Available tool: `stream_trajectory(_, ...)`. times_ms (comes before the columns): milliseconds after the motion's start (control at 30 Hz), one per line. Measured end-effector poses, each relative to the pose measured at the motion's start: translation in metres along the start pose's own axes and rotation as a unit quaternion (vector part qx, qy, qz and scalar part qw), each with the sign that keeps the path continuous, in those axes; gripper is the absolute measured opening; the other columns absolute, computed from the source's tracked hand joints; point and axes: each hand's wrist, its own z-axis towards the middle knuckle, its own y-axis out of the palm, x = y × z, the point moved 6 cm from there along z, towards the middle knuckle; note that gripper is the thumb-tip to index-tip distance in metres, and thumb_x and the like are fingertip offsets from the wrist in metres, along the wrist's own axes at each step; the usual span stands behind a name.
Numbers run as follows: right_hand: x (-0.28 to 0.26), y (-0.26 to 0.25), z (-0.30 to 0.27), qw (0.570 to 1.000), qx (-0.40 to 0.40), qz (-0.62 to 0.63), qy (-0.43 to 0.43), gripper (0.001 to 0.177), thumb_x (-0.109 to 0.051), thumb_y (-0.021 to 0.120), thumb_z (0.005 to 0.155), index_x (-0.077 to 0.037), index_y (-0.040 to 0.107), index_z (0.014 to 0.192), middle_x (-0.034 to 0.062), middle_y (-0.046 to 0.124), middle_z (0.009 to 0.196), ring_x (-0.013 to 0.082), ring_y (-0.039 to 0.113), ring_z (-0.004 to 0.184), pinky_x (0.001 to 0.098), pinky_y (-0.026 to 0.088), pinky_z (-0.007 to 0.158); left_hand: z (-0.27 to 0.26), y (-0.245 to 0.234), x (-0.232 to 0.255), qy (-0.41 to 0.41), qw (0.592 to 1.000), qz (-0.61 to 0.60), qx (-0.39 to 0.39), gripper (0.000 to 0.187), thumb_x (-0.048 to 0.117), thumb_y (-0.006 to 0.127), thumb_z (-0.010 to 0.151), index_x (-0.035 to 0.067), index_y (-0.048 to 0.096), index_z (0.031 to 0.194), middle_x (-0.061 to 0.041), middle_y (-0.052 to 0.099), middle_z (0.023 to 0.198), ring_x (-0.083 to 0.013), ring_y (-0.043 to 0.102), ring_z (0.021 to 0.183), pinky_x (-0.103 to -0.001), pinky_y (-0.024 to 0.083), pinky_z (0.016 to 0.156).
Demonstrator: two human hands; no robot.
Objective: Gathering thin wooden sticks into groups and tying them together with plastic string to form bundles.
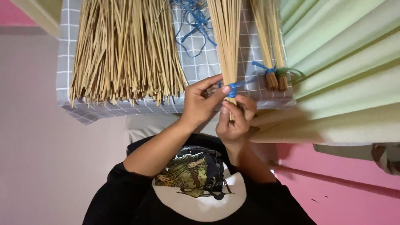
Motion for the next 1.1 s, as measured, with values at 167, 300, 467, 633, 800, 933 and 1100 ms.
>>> stream_trajectory(167,-0.007,0.018,0.003,0.982,-0.064,0.132,0.118,0.008,-0.002,0.069,0.094,0.000,0.068,0.102,0.0160,0.052,0.125,0.0242,0.057,0.116,0.0356,0.050,0.102,-0.008,-0.031,0.025,0.140,0.980,0.142,0.012,0.034,0.011,0.086,0.086,0.005,0.075,0.118,-0.015,0.077,0.101,-0.0256,0.074,0.095,-0.041,0.058,0.085)
stream_trajectory(300,0.012,0.040,-0.007,0.902,-0.094,0.323,0.270,0.085,0.018,0.068,0.080,-0.017,0.031,0.148,0.0072,0.040,0.152,0.0204,0.048,0.137,0.0304,0.050,0.107,-0.014,-0.038,0.017,0.208,0.957,0.200,-0.015,0.031,0.007,0.086,0.084,0.002,0.077,0.113,-0.018,0.077,0.104,-0.0362,0.075,0.096,-0.045,0.059,0.083)
stream_trajectory(467,0.025,0.045,-0.015,0.813,-0.234,0.408,0.344,0.079,0.006,0.064,0.091,-0.009,0.023,0.157,0.0154,0.061,0.128,0.0156,0.060,0.112,0.0324,0.058,0.093,-0.040,-0.038,0.008,0.311,0.896,0.306,-0.075,0.016,0.008,0.081,0.088,0.003,0.079,0.103,-0.016,0.077,0.102,-0.0364,0.075,0.092,-0.043,0.061,0.078)
stream_trajectory(633,0.029,0.033,-0.025,0.880,-0.243,0.289,0.289,0.084,0.001,0.059,0.092,0.001,0.011,0.162,0.0228,0.062,0.123,0.0280,0.063,0.113,0.0422,0.053,0.100,-0.048,-0.020,0.070,0.429,0.785,0.441,-0.078,0.010,0.018,0.072,0.098,0.009,0.075,0.094,-0.007,0.072,0.098,-0.0276,0.072,0.083,-0.038,0.058,0.073)
stream_trajectory(800,0.028,0.039,-0.026,0.894,-0.201,0.286,0.281,0.103,0.003,0.067,0.090,-0.008,-0.003,0.166,0.0157,0.049,0.133,0.0200,0.057,0.112,0.0334,0.054,0.099,-0.041,-0.027,0.061,0.224,0.847,0.427,-0.225,0.016,0.017,0.058,0.100,0.005,0.059,0.091,-0.017,0.056,0.101,-0.0453,0.057,0.086,-0.049,0.046,0.074)
stream_trajectory(933,0.007,0.048,-0.023,0.896,-0.226,0.303,0.234,0.109,-0.046,0.067,0.097,-0.002,-0.007,0.165,0.0041,0.050,0.098,0.0121,0.050,0.085,0.0292,0.050,0.085,-0.039,-0.035,0.059,0.133,0.897,0.303,-0.294,0.017,0.013,0.069,0.090,0.004,0.055,0.087,-0.014,0.047,0.093,-0.0414,0.054,0.084,-0.046,0.045,0.076)
stream_trajectory(1100,0.026,0.046,-0.041,0.896,-0.199,0.311,0.246,0.110,0.012,0.069,0.086,-0.008,-0.003,0.166,0.0176,0.057,0.116,0.0230,0.064,0.099,0.0346,0.056,0.089,-0.032,-0.044,0.043,0.126,0.939,0.206,-0.245,0.025,0.006,0.079,0.078,0.007,0.055,0.070,-0.007,0.047,0.067,-0.0304,0.054,0.057,-0.039,0.042,0.055)
